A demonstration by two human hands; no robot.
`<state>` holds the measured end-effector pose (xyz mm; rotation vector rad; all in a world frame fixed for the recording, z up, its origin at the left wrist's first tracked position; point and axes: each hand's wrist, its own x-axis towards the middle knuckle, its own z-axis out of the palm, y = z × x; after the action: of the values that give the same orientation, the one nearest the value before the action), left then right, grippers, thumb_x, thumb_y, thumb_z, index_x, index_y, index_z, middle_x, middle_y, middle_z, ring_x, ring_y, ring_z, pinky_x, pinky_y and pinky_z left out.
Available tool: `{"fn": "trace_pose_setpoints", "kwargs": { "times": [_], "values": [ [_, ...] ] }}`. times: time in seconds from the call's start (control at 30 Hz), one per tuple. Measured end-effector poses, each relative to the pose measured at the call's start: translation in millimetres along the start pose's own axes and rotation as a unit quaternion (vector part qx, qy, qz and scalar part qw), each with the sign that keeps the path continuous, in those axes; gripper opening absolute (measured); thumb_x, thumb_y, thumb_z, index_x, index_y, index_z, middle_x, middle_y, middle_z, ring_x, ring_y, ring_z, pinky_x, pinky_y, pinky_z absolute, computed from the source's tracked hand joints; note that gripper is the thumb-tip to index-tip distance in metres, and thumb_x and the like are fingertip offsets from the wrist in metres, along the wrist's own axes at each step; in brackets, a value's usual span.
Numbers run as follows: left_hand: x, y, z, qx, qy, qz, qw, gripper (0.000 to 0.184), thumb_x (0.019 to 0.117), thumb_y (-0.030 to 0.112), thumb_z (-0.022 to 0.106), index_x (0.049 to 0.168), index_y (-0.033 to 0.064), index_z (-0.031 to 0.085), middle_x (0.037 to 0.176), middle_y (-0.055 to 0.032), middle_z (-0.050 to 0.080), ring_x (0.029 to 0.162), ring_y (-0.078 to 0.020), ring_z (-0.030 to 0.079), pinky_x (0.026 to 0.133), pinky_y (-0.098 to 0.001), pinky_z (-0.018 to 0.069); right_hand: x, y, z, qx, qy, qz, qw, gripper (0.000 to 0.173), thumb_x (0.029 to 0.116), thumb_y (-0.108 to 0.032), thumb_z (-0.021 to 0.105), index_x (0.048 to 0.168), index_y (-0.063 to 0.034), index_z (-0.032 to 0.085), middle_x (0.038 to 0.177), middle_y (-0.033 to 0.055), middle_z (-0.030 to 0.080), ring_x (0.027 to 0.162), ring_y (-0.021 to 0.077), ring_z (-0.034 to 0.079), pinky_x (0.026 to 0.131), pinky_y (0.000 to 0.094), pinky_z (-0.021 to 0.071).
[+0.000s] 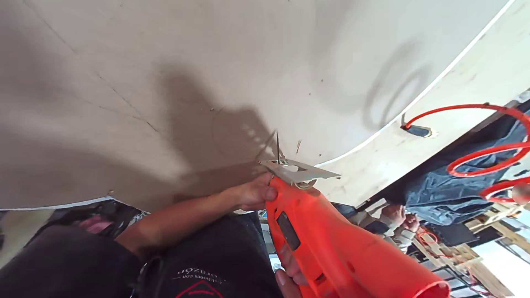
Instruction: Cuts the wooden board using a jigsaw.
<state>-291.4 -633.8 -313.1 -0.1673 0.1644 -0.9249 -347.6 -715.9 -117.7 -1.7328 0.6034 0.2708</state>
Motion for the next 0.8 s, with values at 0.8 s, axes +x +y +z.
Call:
{"fn": "trace_pose_setpoints", "kwargs": {
  "times": [0.8],
  "values": [
    [-1.7, -2.6, -4.1, -0.008, -0.010, -0.001, 1.000, 0.034, 0.0922, 0.048, 0.072, 0.120, 0.0269, 0.069, 0.112, 0.0077, 0.075, 0.104, -0.0036, 0.070, 0.092, -0.0246, 0.0582, 87.6, -60.8, 58.0, 0.043, 0.092, 0.019, 0.995, 0.035, 0.0782, -0.014, 0.084, 0.077, -0.0071, 0.050, 0.062, -0.0025, 0.050, 0.058, 0.0024, 0.053, 0.067, 0.0169, 0.0520]
  ]
}}
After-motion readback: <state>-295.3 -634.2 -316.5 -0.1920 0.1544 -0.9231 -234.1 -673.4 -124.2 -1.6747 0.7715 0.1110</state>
